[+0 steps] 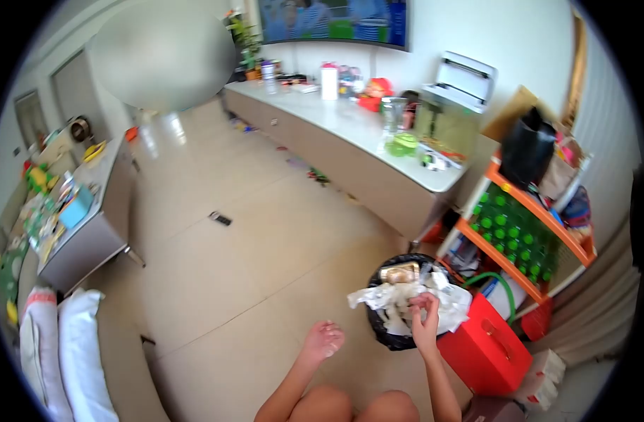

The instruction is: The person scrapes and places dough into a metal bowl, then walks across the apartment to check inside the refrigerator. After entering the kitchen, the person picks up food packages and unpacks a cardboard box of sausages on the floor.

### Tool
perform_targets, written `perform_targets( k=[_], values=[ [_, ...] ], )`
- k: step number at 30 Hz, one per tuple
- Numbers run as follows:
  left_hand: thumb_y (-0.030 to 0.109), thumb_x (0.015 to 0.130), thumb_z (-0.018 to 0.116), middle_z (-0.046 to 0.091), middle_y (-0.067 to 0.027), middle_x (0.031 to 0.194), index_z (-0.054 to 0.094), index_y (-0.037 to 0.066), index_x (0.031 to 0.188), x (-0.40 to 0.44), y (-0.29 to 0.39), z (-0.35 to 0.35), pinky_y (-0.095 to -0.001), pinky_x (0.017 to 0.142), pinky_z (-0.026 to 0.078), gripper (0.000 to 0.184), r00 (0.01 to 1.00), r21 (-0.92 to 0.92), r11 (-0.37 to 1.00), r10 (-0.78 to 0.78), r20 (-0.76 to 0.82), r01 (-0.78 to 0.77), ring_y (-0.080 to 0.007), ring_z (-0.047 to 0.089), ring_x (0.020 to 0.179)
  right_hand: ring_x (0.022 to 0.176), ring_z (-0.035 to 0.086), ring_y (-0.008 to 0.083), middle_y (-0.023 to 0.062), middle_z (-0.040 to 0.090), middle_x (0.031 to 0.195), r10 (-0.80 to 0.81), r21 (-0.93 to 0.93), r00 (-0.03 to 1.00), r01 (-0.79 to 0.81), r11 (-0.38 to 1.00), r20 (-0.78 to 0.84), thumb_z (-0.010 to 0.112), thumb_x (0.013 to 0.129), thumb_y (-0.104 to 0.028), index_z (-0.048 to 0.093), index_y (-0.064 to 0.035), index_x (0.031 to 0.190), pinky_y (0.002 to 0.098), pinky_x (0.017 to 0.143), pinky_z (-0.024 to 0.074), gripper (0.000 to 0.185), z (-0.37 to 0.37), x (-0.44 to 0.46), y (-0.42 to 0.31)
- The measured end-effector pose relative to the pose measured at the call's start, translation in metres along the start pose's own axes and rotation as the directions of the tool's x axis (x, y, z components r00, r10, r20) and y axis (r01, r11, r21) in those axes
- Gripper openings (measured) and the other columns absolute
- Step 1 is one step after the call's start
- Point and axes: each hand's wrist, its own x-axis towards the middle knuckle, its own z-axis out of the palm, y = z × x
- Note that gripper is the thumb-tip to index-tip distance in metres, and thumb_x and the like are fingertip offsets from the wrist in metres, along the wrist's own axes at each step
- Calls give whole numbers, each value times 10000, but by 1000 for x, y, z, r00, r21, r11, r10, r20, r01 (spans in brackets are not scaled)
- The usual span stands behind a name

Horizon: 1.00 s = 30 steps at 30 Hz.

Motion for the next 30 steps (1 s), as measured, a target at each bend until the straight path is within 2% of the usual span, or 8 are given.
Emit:
perform_targets(
  k=[2,5,10,12,18,23,28,30],
  values=[
    [52,704,454,373,-31,531,420,15,624,4,12,-15,-237,503,362,95,999,30,999,44,2,-44,-127,353,483,734,479,147,92,496,856,37,78,990,-48,996,136,423,762,30,322,-14,1066,244,689,398,323,27,-9,-7],
    [62,730,460,389,-30,536,448,8,645,-19,10,-8,-232,516,377,101,988,-48,998,-25,151,33,-124,370,491,703,477,122,81,504,852,107,165,917,-182,969,384,427,788,-9,290,-25,1120,220,653,398,360,54,-24,-32],
    [66,741,470,405,-17,550,466,12,664,-39,22,-7,-218,512,379,94,966,-10,987,162,201,-163,-114,379,497,678,494,116,81,514,810,102,280,839,-289,915,534,401,796,8,296,-46,1126,225,619,404,350,87,-38,-35],
    [69,745,468,405,-14,551,467,14,666,-47,27,-7,-216,509,377,96,962,-9,981,192,192,-194,-109,377,498,685,497,115,82,515,803,177,268,774,-410,872,608,404,804,-7,292,-47,1130,223,610,405,346,97,-38,-33],
    [69,757,435,384,-19,590,446,3,677,-54,36,-10,-213,528,366,104,961,-114,984,157,226,-133,-106,378,536,653,502,121,84,516,809,308,148,727,-489,860,614,420,813,-45,278,-54,1136,221,603,421,353,110,-46,-10],
    [66,750,449,402,-23,591,460,2,690,-66,44,-16,-216,519,374,88,953,-66,969,247,178,-239,-108,382,531,637,512,128,95,531,830,388,151,634,-627,764,669,402,821,-58,281,-52,1128,224,616,423,330,113,-56,2],
    [70,744,448,402,-13,592,429,31,646,-76,51,-65,-214,514,371,107,956,-128,955,279,93,-267,-108,383,538,629,521,129,83,540,816,476,61,583,-671,739,659,400,834,-101,302,-50,1123,240,630,428,309,116,-93,33],
    [75,736,446,390,-5,571,396,58,605,-82,58,-89,-215,490,365,141,959,-137,954,277,62,-267,-107,372,515,660,544,160,110,543,858,543,-35,503,-711,702,672,425,829,-134,305,-69,1134,276,638,452,334,119,-113,41]
  ],
)
